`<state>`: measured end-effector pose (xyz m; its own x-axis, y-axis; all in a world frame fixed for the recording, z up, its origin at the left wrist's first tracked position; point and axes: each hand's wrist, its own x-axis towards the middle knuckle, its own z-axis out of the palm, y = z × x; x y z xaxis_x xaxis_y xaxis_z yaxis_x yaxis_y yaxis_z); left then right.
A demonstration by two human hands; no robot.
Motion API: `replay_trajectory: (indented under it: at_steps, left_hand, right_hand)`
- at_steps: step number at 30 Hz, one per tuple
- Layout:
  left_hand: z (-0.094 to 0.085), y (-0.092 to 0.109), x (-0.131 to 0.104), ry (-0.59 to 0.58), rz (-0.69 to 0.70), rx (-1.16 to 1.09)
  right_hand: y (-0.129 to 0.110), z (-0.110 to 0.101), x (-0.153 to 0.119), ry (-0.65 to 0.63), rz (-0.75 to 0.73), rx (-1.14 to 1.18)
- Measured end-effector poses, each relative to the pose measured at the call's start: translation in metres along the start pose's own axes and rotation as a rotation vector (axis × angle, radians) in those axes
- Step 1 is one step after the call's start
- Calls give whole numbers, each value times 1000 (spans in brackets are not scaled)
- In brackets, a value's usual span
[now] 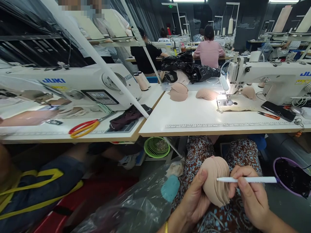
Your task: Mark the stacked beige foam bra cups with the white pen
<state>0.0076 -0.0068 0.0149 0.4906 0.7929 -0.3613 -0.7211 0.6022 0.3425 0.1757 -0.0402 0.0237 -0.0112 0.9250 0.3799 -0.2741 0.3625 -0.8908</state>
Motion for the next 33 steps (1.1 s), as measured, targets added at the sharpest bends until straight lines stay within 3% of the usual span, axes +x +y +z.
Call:
replay_trajectory:
  at_steps: [4,16,22,27,30,33]
  left_hand:
    - [-1,-1,-1,-24,-10,55]
    - [-9,-3,-1,-102,-75,55]
    - [-4,-4,-1,-93,-28,94]
    - [3,-4,-2,-50,74,165]
    - [-4,5,4,-117,171,324]
    - [-14,22,15,-181,299,779]
  right_hand:
    - [-1,0,1,49,-26,-40]
    - [-2,-1,2,4,-36,-76]
    - [-1,2,2,-59,1,-71]
    - [-3,-8,5,48,-69,-151]
    - [0,-20,9,186,59,-369]
    - [10,-24,18,197,256,-384]
